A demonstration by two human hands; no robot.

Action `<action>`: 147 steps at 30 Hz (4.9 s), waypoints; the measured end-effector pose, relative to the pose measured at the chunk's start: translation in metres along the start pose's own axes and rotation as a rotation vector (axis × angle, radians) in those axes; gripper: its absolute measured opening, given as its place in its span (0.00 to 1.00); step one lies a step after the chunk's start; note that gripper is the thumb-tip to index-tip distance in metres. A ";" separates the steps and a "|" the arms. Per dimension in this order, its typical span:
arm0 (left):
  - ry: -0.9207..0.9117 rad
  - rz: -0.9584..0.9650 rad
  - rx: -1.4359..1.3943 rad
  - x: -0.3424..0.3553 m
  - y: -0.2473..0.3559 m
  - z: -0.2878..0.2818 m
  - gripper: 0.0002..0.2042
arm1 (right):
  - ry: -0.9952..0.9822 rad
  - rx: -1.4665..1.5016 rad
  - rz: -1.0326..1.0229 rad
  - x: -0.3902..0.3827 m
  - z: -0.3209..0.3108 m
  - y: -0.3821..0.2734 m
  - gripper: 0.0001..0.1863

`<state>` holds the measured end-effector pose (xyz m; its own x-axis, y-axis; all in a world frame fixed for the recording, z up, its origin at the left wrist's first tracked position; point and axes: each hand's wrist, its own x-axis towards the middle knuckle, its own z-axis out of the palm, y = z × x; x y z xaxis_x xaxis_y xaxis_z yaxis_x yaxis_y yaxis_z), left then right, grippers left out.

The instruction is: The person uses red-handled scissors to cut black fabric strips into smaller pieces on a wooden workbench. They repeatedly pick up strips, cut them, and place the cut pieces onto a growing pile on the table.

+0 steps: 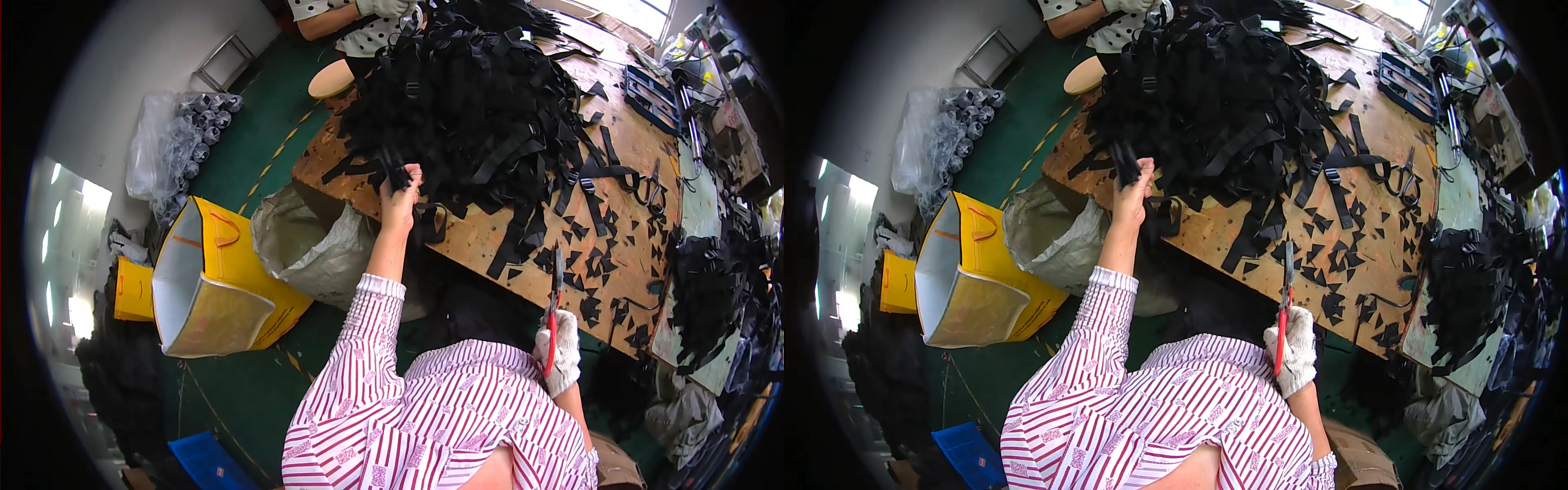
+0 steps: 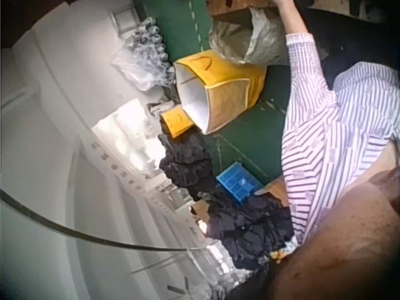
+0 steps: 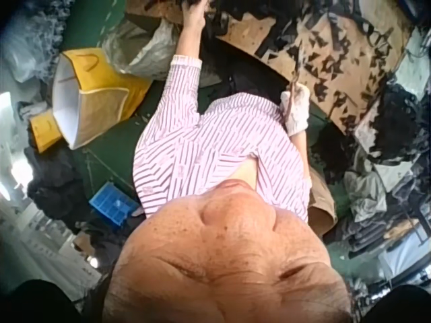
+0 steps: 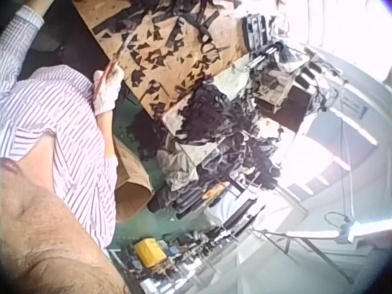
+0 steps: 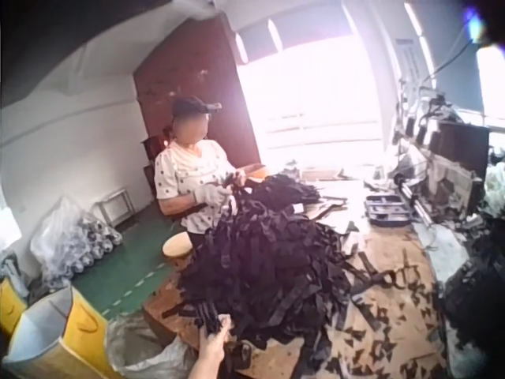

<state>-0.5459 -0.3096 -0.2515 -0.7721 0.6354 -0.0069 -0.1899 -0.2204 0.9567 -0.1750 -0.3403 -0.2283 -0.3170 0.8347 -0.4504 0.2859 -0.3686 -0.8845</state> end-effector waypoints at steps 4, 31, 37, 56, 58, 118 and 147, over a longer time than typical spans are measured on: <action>0.037 0.250 0.495 0.036 -0.018 0.017 0.07 | -0.014 0.001 -0.015 0.002 0.001 0.003 0.18; -0.420 0.268 0.305 -0.106 0.065 0.071 0.04 | 0.017 0.144 -0.104 0.026 0.003 -0.055 0.21; -0.806 0.420 0.153 -0.156 0.029 0.087 0.05 | 0.034 0.449 -0.375 0.026 0.002 -0.092 0.23; -1.067 -0.066 0.182 -0.164 0.031 0.107 0.11 | 0.088 0.165 -0.579 0.033 0.001 -0.059 0.23; -0.882 -0.297 0.068 -0.165 0.030 0.105 0.11 | 0.045 0.264 -0.520 0.030 0.003 -0.060 0.24; -0.459 -0.150 0.271 -0.176 0.000 0.080 0.14 | -0.019 -0.558 -0.537 0.012 -0.012 -0.018 0.37; -0.502 -0.400 0.112 -0.167 0.009 0.078 0.09 | -0.069 -0.069 -0.456 0.016 -0.011 -0.012 0.22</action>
<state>-0.3711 -0.3602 -0.2187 -0.2723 0.9269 -0.2583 -0.3186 0.1664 0.9332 -0.1740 -0.3183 -0.2233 -0.4834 0.8750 -0.0267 0.1621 0.0595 -0.9850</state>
